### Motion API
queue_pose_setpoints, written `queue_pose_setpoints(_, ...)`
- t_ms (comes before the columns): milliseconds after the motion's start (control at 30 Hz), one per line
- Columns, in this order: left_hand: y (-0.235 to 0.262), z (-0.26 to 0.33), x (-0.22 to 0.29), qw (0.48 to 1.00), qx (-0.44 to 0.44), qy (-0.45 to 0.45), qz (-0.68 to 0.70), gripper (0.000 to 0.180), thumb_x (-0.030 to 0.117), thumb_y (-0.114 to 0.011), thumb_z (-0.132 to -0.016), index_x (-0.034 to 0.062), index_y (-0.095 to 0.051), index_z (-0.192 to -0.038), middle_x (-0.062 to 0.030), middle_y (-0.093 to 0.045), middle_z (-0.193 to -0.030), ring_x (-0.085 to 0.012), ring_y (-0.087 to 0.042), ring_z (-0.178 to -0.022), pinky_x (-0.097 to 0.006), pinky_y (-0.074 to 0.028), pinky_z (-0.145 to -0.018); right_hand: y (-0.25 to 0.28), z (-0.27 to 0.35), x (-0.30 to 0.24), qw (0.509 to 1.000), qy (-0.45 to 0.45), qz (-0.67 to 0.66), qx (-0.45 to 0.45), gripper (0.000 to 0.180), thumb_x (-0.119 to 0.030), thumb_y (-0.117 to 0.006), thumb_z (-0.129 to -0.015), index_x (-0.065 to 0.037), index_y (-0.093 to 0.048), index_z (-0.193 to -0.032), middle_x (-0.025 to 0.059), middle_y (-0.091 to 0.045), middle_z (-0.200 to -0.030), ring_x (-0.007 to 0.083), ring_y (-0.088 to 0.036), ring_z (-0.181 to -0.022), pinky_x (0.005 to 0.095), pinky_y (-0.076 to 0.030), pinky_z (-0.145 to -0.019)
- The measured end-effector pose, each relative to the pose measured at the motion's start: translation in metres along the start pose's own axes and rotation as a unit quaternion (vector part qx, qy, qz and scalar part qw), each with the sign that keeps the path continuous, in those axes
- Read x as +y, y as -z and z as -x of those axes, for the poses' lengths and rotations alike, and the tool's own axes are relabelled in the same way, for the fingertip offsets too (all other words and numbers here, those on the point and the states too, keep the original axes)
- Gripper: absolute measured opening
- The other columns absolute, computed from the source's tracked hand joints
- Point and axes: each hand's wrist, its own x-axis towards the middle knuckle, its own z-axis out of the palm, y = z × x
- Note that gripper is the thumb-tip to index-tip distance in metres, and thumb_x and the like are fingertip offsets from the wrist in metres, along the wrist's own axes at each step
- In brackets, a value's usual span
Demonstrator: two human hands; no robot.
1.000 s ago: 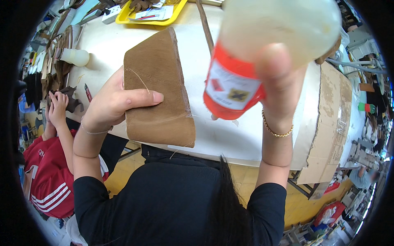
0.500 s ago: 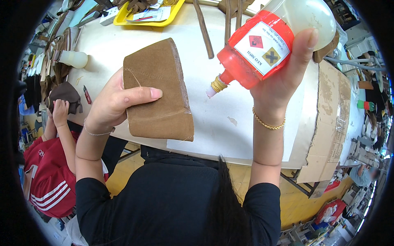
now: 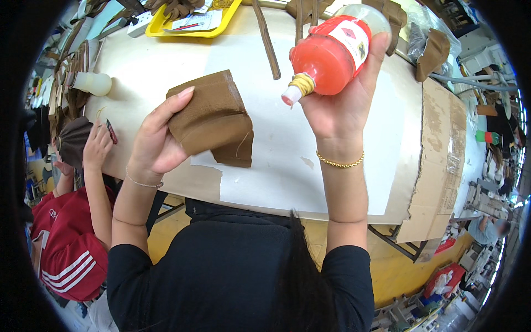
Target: The person applies glue to the edges of brown leather pieces using a red glue bottle, then sets them aside. They later pick up a bundle of thin leather strips, separate them, and arrange them in parallel rows on the table.
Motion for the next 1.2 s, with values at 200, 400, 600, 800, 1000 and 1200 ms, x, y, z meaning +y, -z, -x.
queue_pose_setpoints(200,0.006,-0.001,-0.007,1.0,-0.012,-0.025,-0.006,0.047,0.017,-0.06,-0.094,-0.0014,-0.042,-0.134,-0.0139,-0.055,-0.128,-0.0228,-0.056,-0.118,-0.039,-0.047,-0.101,0.015,-0.004,0.001,0.98,-0.135,-0.083,-0.117,0.072,-0.061,-0.062,-0.084,0.006,-0.057,-0.11,0.013,-0.066,-0.094,0.0211,-0.066,-0.085,0.0259,-0.061,-0.067)
queue_pose_setpoints(400,0.005,0.005,-0.005,0.995,0.001,-0.037,-0.088,0.053,0.004,-0.069,-0.084,-0.0002,-0.044,-0.131,-0.0115,-0.057,-0.122,-0.0197,-0.058,-0.113,-0.035,-0.049,-0.097,0.015,-0.003,0.013,0.996,0.046,0.046,-0.058,0.075,-0.067,-0.058,-0.083,0.001,-0.056,-0.115,0.0146,-0.066,-0.101,0.0249,-0.065,-0.093,0.0353,-0.061,-0.069)
queue_pose_setpoints(600,-0.004,0.008,-0.009,0.988,0.018,-0.078,-0.134,0.051,0.001,-0.068,-0.084,-0.0003,-0.045,-0.129,-0.0105,-0.058,-0.12,-0.0183,-0.059,-0.111,-0.034,-0.05,-0.093,0.011,0.01,0.024,0.87,0.382,0.312,0.007,0.097,-0.083,-0.04,-0.078,-0.001,-0.045,-0.129,0.0144,-0.06,-0.117,0.0249,-0.065,-0.101,0.0436,-0.058,-0.085)
queue_pose_setpoints(800,-0.012,0.01,-0.014,0.979,0.017,-0.109,-0.172,0.053,-0.001,-0.069,-0.082,0.0,-0.044,-0.129,-0.01,-0.057,-0.12,-0.0177,-0.059,-0.11,-0.033,-0.049,-0.094,0.013,0.025,0.031,0.834,0.364,0.414,-0.027,0.107,-0.087,-0.034,-0.075,0.002,-0.037,-0.133,0.0151,-0.055,-0.122,0.0261,-0.065,-0.101,0.0452,-0.059,-0.085)
queue_pose_setpoints(1000,-0.014,0.013,-0.015,0.987,0.037,-0.099,-0.12,0.052,-0.002,-0.067,-0.083,0.0006,-0.044,-0.129,-0.0098,-0.058,-0.119,-0.0181,-0.058,-0.112,-0.033,-0.048,-0.095,0.016,0.031,0.034,0.793,0.379,0.476,-0.014,0.106,-0.088,-0.029,-0.074,0.0,-0.035,-0.134,0.0158,-0.054,-0.122,0.026,-0.065,-0.099,0.0445,-0.06,-0.082)
queue_pose_setpoints(1200,-0.009,0.015,-0.009,0.986,0.041,-0.114,-0.113,0.05,-0.002,-0.066,-0.083,-0.0004,-0.045,-0.128,-0.0109,-0.059,-0.118,-0.0183,-0.06,-0.108,-0.033,-0.05,-0.092,0.013,0.031,0.038,0.778,0.392,0.49,-0.027,0.104,-0.087,-0.028,-0.077,-0.001,-0.033,-0.135,0.0183,-0.057,-0.116,0.0244,-0.067,-0.093,0.0401,-0.062,-0.075)
